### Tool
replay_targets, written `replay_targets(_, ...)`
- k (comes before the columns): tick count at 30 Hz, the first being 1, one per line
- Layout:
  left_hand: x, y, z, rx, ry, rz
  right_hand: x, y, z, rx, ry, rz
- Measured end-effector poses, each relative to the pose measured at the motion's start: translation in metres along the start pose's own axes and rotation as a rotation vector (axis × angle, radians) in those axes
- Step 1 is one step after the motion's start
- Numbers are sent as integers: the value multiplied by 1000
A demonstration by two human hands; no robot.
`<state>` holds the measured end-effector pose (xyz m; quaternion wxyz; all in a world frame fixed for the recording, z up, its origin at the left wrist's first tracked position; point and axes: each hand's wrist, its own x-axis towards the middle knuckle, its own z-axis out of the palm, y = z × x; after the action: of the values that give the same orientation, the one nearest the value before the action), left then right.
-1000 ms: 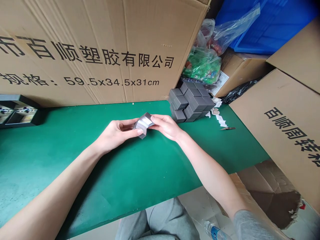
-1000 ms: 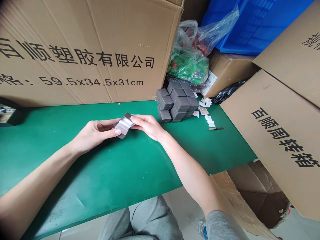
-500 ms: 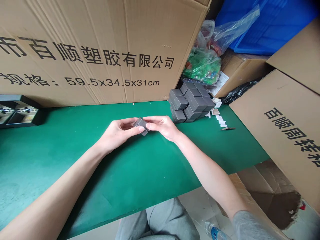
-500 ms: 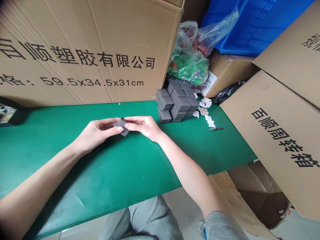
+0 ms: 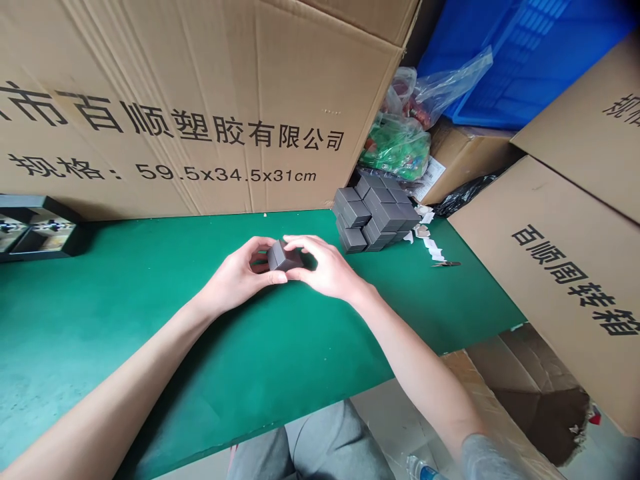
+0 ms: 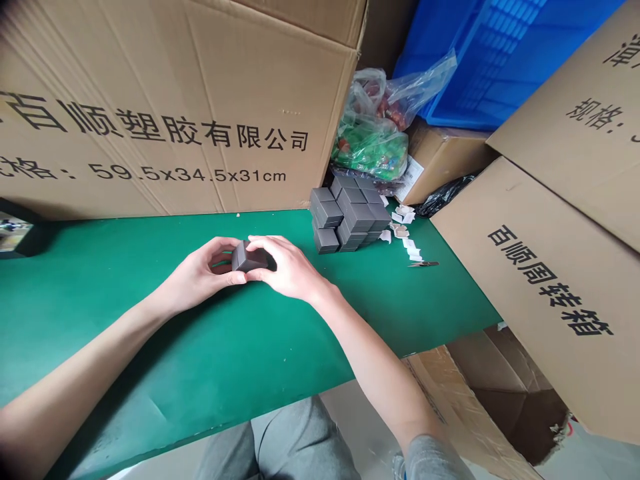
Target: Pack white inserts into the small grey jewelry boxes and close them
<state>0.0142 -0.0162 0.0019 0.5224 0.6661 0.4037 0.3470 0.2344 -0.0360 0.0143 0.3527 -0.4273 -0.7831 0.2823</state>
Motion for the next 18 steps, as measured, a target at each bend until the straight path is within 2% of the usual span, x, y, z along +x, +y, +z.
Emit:
replay_targets(5,-3,-5,4,-75,-112,32,-21,-20,6,-367,-42,-147)
replay_targets(8,-8,-5,11,-93,-163,39,-39,-23,19,-561,34,-175)
replay_targets(11,-12,0,19,-86,-189,80,-56,-16,22,-634,134,-203)
replay_targets(15,-13,6,22,55,-83,72,-69,6,-4,-671,321,-193)
replay_targets(18,-12,7,21,171,-30,30,-69,26,-28,-702,384,-164)
